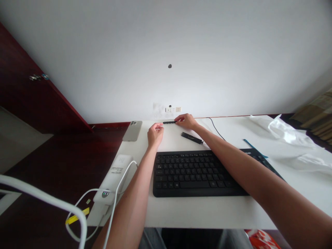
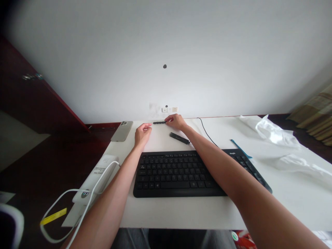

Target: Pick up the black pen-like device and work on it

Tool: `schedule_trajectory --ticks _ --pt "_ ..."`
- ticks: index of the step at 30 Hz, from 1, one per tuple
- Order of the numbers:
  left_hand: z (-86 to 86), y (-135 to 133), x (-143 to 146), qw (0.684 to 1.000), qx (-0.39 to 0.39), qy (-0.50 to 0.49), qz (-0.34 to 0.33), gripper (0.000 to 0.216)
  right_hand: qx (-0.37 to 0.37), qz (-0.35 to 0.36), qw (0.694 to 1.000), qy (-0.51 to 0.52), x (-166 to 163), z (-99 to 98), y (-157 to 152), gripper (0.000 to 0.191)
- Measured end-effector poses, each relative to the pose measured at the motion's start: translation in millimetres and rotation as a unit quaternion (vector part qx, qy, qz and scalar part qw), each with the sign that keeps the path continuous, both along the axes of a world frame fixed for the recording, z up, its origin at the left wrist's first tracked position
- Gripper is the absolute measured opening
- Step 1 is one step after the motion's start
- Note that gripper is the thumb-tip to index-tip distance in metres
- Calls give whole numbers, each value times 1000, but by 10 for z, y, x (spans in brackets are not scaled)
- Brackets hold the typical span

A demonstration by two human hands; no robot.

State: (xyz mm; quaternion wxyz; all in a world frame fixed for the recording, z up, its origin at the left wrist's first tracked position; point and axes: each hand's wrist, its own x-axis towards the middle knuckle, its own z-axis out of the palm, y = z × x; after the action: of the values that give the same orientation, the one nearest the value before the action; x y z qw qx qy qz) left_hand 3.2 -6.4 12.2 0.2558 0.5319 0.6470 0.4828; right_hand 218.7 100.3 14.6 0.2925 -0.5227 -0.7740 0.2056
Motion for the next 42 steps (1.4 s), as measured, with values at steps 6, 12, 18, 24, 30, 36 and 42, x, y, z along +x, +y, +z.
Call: schedule_trajectory --ticks 6,12,18,24,30,36,42 --pt "-3 4 -1 1000 4 -2 -1 26 -4 -5 1000 -3 1 7 -5 23" --pt "-3 10 -1 1000 0 -4 -2 26 2 -12 1000 1 11 4 8 24" --pt "-17 14 -5 1000 6 3 -5 25 27 -37 999 -5 61 37 24 21" --pt "-25 14 -6 1000 13 8 -23 24 103 -2 991 -88 87 356 -143 24" --pt "-9 1 9 999 14 21 -35 20 -25 44 972 -229 217 765 -597 34" --pt "4 -16 20 998 5 48 -49 17 -64 32 960 -270 553 648 -1292 36" --pt "-13 -18 0 995 17 62 -73 18 -11 -32 968 -250 594 424 -1540 23"
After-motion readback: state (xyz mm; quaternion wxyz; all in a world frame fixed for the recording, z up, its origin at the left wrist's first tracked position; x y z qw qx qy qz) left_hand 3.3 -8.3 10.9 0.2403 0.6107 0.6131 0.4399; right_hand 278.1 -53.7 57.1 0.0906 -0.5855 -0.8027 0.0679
